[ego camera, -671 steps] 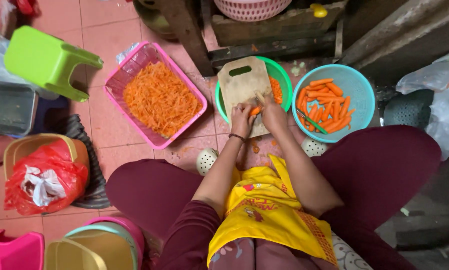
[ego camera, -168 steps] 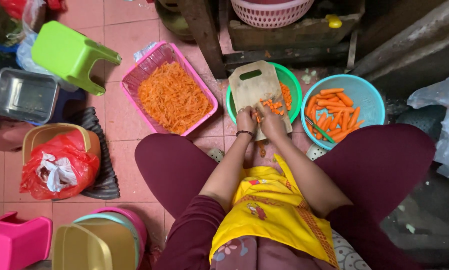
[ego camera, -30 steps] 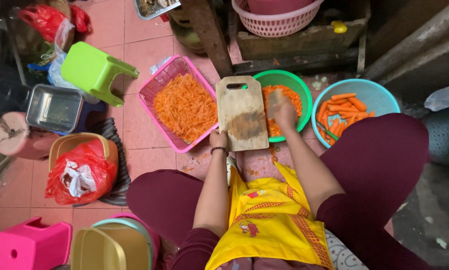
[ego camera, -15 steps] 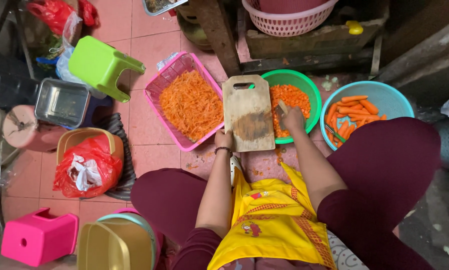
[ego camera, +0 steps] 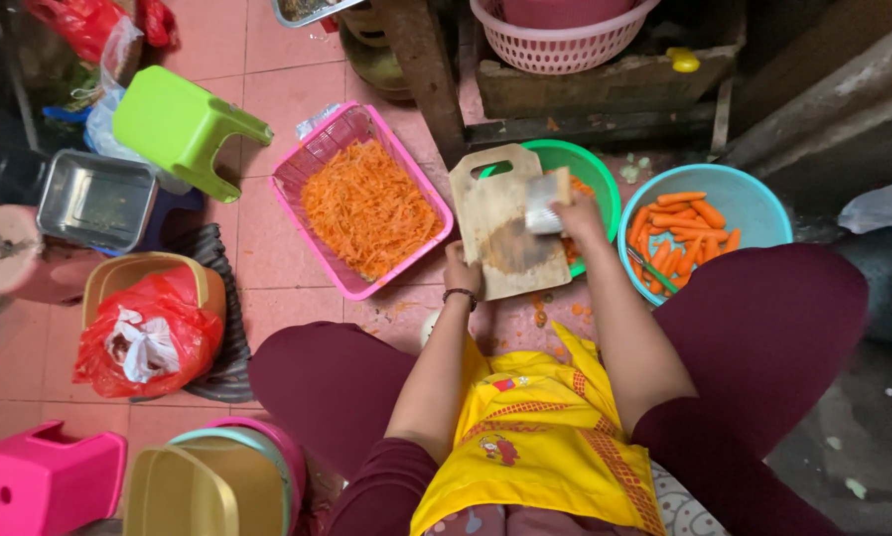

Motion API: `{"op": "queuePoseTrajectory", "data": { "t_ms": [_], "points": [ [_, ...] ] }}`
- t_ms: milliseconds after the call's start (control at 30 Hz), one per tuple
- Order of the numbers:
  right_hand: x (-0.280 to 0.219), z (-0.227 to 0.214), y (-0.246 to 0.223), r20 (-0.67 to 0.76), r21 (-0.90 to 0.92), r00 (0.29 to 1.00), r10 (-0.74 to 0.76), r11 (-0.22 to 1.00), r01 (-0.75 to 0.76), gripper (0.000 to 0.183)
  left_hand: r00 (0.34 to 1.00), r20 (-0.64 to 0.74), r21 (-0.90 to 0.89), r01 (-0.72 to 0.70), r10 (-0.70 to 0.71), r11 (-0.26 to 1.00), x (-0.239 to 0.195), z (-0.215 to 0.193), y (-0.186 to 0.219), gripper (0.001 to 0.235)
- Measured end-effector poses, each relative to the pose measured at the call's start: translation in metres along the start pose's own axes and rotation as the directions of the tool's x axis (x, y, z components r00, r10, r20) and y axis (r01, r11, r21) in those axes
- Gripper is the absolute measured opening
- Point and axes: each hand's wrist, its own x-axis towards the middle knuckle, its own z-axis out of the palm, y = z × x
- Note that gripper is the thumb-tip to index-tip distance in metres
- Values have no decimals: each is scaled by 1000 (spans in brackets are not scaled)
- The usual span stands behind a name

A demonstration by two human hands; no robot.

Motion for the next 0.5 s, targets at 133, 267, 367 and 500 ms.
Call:
{"op": "queuePoseTrajectory", "data": {
  "t_ms": [133, 267, 367, 500],
  "points": [
    [-32, 17, 0, 132, 168, 982, 135, 973, -156, 67, 990, -118, 243, -51, 82, 969, -7, 23, 11, 56],
    [-20, 22, 32, 103, -1, 989, 105, 994, -105, 53, 894, -41, 89, -441, 445, 893, -18, 31, 29, 57],
    [-33, 2, 19, 81, -162, 996, 40, 986, -26, 54, 886, -10, 111, -461, 464, 881, -8, 44, 21, 53],
    [-87, -23, -44, 218, -300, 976, -25, 950, 92, 50, 848, -58, 14, -527, 527, 850, 9, 56, 21, 41]
  ]
}}
